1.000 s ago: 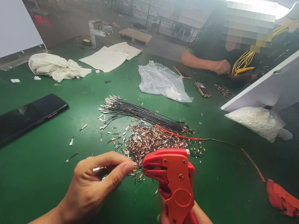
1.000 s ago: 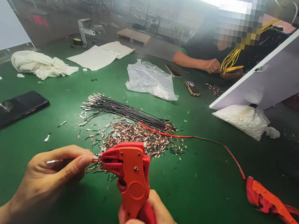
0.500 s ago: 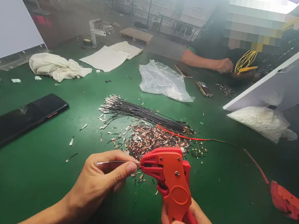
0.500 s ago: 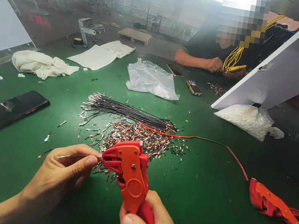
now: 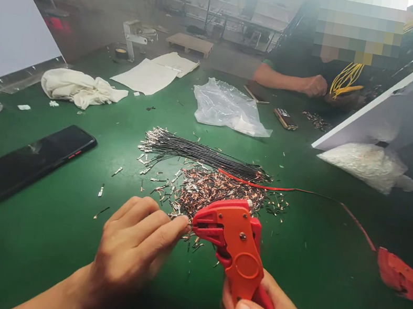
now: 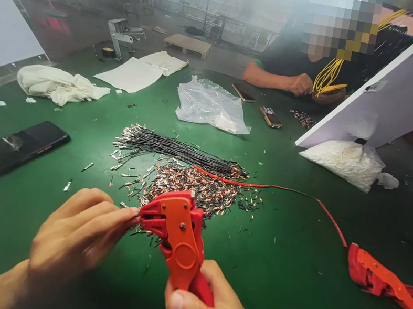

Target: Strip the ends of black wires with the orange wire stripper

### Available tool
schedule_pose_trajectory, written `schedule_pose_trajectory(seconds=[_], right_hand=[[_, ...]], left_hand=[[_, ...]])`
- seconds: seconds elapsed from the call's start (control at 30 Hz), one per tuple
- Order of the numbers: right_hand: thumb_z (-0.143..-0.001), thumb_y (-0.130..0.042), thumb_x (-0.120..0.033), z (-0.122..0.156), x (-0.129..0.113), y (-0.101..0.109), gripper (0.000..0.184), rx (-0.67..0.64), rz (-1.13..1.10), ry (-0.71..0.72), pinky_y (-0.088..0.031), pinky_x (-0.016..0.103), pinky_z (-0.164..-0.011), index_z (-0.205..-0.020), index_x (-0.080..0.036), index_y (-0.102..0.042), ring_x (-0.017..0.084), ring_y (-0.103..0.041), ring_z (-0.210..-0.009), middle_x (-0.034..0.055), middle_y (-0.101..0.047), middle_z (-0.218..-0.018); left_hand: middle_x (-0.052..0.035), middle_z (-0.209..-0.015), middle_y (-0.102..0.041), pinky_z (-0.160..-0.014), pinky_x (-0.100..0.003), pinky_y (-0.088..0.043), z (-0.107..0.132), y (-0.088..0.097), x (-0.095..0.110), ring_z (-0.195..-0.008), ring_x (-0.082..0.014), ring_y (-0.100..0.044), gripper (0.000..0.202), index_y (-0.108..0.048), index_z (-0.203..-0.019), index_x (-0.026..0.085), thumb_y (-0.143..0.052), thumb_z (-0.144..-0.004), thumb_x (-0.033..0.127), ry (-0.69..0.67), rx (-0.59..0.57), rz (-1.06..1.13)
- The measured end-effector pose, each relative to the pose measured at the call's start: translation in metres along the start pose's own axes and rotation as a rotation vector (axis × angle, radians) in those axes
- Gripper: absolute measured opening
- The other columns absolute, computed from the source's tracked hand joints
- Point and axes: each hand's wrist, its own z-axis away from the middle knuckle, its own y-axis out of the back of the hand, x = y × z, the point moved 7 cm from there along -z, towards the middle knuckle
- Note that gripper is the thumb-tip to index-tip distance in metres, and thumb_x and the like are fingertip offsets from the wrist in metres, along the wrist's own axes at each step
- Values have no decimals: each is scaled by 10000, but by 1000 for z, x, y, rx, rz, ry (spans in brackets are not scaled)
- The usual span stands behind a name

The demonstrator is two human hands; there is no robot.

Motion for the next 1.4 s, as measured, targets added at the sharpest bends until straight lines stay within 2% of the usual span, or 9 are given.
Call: schedule_pose_trajectory(seconds=[0.13,0.27,0.4,0.6,0.87,1.07,1.27,1.4], right_hand=[[-809,-638,-544,-1,0,3,418,-12,24,17,-307,180,-438,-705,-159,-512,66,-330,-472,-62,-342,-554],[-812,-633,-543,1,1,1,427,-56,54,27,-303,179,-440,-712,-139,-536,71,-378,-475,-42,-411,-547],[-822,-622,-513,3,-3,0,407,-29,13,30,-269,165,-419,-742,-119,-556,61,-391,-464,-18,-462,-559],[-828,-612,-538,1,-15,-10,425,-212,127,13,-317,183,-462,-788,-120,-548,75,-406,-512,-7,-453,-623],[-830,-595,-553,-1,-12,-7,431,-190,76,10,-338,180,-450,-804,-126,-541,86,-428,-503,4,-474,-608],[-844,-568,-596,0,-13,-5,474,-175,189,0,-323,183,-440,-736,-136,-534,72,-404,-483,-19,-429,-598],[-839,-546,-644,2,-16,-4,508,-134,276,-15,-280,180,-425,-706,-157,-487,60,-356,-470,-36,-399,-572],[-832,-538,-665,0,-20,-5,524,-124,380,24,-257,193,-428,-695,-163,-477,58,-333,-467,-36,-391,-571]], left_hand=[[12,-595,-640,-569,-264,-400,-2,1,5,-581,-136,-493,275,-657,-1016,169,-699,-773,49,-37,8,-6],[-25,-687,-679,-572,-249,-431,-7,2,3,-620,-128,-505,197,-651,-933,140,-657,-790,4,19,21,147],[-27,-694,-664,-583,-254,-442,-12,1,4,-619,-118,-494,167,-631,-896,124,-624,-802,-14,33,0,285],[10,-591,-520,-531,-248,-385,-13,-6,0,-591,-118,-432,138,-629,-850,130,-553,-850,15,121,-109,362],[16,-618,-506,-524,-249,-349,-9,-4,-1,-578,-105,-388,152,-602,-914,122,-539,-863,-8,109,-59,408],[11,-638,-519,-554,-264,-368,-10,-2,2,-596,-112,-406,182,-597,-931,123,-545,-843,-28,57,-49,416],[-9,-626,-554,-564,-273,-361,-9,-3,-1,-624,-128,-422,154,-624,-913,116,-580,-837,-11,60,-79,381],[-21,-664,-617,-568,-268,-360,-7,-5,-3,-624,-124,-406,155,-633,-933,118,-593,-845,-3,87,-88,383]])
